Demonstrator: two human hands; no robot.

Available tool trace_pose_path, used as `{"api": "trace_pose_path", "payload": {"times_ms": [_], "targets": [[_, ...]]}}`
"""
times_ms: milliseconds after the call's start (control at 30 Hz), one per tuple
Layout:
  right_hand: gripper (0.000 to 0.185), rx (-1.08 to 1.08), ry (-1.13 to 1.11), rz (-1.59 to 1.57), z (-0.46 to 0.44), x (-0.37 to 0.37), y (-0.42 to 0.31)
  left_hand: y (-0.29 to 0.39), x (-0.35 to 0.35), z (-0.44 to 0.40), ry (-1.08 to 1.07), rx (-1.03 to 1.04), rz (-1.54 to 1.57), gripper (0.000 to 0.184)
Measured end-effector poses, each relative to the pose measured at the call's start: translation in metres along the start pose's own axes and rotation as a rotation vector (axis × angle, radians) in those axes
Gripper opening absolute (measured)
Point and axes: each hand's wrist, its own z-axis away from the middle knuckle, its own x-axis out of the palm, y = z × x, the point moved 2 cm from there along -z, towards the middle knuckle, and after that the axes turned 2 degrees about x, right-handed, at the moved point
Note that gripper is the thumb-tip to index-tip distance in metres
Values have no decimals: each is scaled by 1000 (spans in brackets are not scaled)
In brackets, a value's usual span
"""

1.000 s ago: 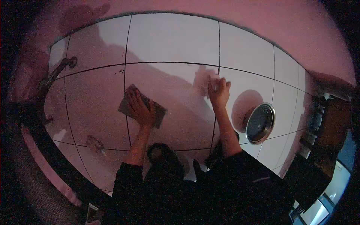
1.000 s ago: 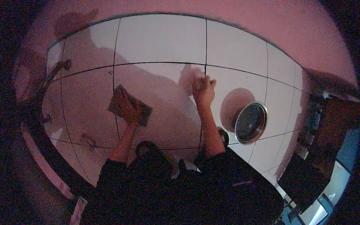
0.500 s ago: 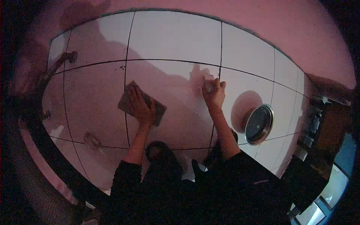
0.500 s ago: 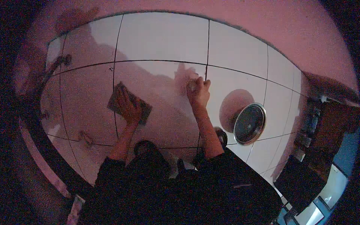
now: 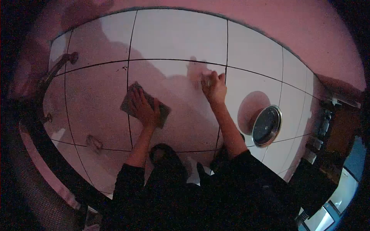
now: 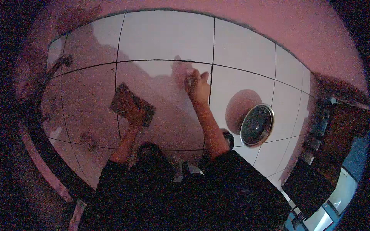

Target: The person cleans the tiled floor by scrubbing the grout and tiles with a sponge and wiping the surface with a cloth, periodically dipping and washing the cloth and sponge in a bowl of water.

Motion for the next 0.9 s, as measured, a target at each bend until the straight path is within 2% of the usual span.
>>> {"api": "trace_pose_path", "payload": {"times_ms": [67, 100, 167, 233, 333, 367, 500, 700, 767, 900], "targets": [[35, -16, 10, -21, -20, 1, -7, -1, -11, -8, -345, -406, 677, 73], [35, -38, 21, -45, -26, 1, -10, -4, 1, -4, -341, -404, 680, 73], [34, -51, 50, -29, -24, 3, -15, -10, 26, 7, 65, 0, 130, 73], [32, -8, -90, 37, -3, 5, -16, -9, 22, 6, 67, -2, 101, 73], [35, -63, -97, 39, 14, 12, -15, -5, 19, 10, 8, -39, 121, 73], [40, -71, -94, 71, 11, 15, -14, -5, 19, 8, -23, -66, 172, 73], [37, -108, -31, 19, -34, 20, -25, -5, 13, 4, -3, -37, 114, 73], [36, -85, -64, 51, 16, 20, -16, -5, 13, 7, -31, -52, 102, 73], [37, -177, 47, 32, 20, 19, -15, -8, 17, 7, -13, -15, 53, 73], [38, -126, 8, 11, -22, 16, -25, -9, 20, 6, -16, -23, 141, 74]]}}
